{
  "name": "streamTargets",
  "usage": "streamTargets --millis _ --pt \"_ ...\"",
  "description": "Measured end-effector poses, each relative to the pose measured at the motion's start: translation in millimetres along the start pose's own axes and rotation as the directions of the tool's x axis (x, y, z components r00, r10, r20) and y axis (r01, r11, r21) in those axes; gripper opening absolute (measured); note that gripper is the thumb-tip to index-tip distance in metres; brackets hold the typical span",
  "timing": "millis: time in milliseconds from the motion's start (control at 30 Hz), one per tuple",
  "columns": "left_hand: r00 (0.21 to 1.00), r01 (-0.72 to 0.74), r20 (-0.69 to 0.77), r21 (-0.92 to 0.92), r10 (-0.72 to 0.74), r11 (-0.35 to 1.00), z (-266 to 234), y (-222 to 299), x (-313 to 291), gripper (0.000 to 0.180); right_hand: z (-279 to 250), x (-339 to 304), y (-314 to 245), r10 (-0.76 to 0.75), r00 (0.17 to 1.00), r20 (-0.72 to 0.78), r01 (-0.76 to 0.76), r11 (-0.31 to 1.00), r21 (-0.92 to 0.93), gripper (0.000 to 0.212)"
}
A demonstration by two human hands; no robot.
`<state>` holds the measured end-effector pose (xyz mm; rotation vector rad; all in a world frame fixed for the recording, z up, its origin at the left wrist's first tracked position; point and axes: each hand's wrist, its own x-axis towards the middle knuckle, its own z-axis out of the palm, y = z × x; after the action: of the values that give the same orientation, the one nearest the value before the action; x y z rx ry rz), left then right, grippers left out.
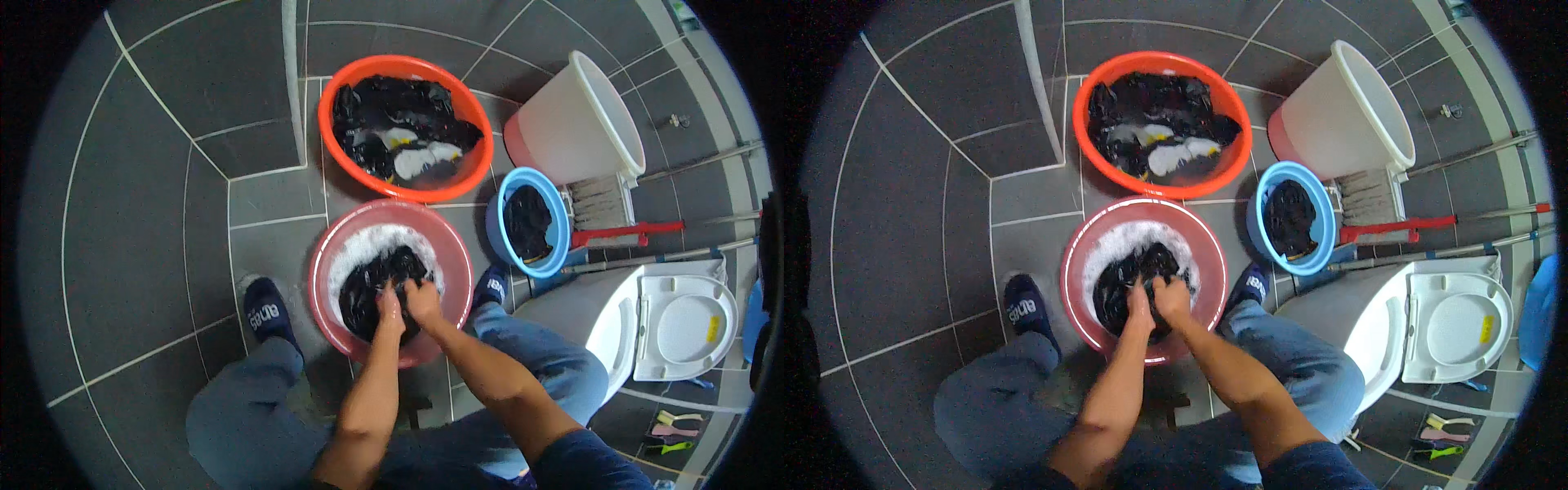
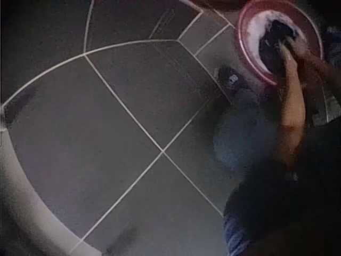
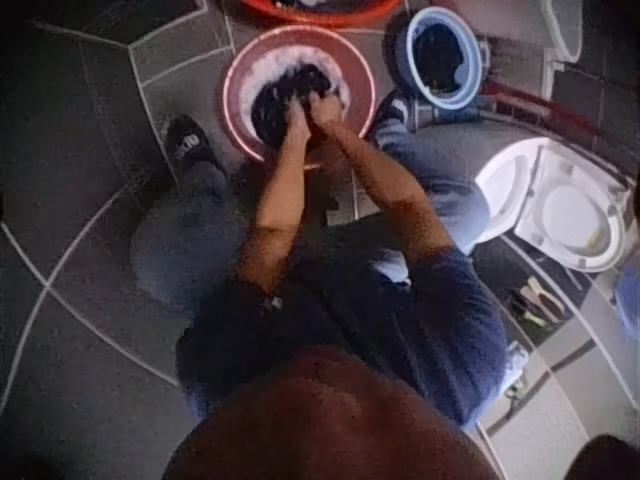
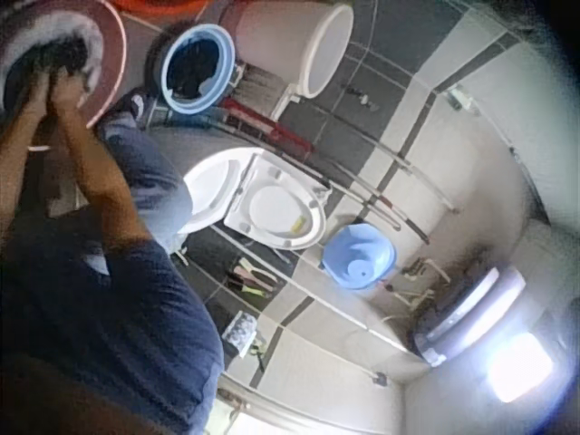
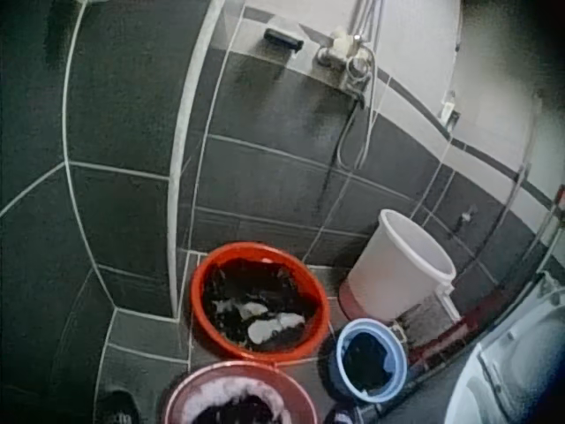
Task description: The person sits on the floor and hand-washes dark garments in a pink basin filled with soapy water. They repeatedly scrub, wring, and rinse the clothes, then transfer them to an orange basin.
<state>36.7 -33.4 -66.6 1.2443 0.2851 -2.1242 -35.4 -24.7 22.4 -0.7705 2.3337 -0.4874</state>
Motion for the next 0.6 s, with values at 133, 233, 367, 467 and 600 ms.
streamTargets --millis 133,233,367,467,600 --pt "0.927 -0.362 0.083 -0.058 0.366 0.930 77 -1 -22 0.052 -30 52 35 0.107 0.966 -0.234 -0.046 0.967 0.250 0.044" --pt "0.853 -0.520 -0.062 -0.032 0.518 0.853 91 16 -37 0.038 -40 24 33 0.199 0.968 0.153 -0.250 0.709 0.660 0.035" --pt "0.908 -0.207 0.269 -0.377 0.320 0.903 97 -8 -52 0.045 -59 30 27 0.148 0.989 0.027 -0.114 0.621 0.776 0.032" --pt "0.916 -0.175 0.251 -0.454 0.314 0.874 76 5 -49 0.048 -72 41 9 0.231 0.973 -0.006 -0.138 0.605 0.784 0.022" --pt "0.922 -0.387 -0.004 -0.063 0.387 0.920 86 27 -71 0.076 -105 46 -8 0.233 0.972 -0.025 -0.141 0.668 0.731 0.043"
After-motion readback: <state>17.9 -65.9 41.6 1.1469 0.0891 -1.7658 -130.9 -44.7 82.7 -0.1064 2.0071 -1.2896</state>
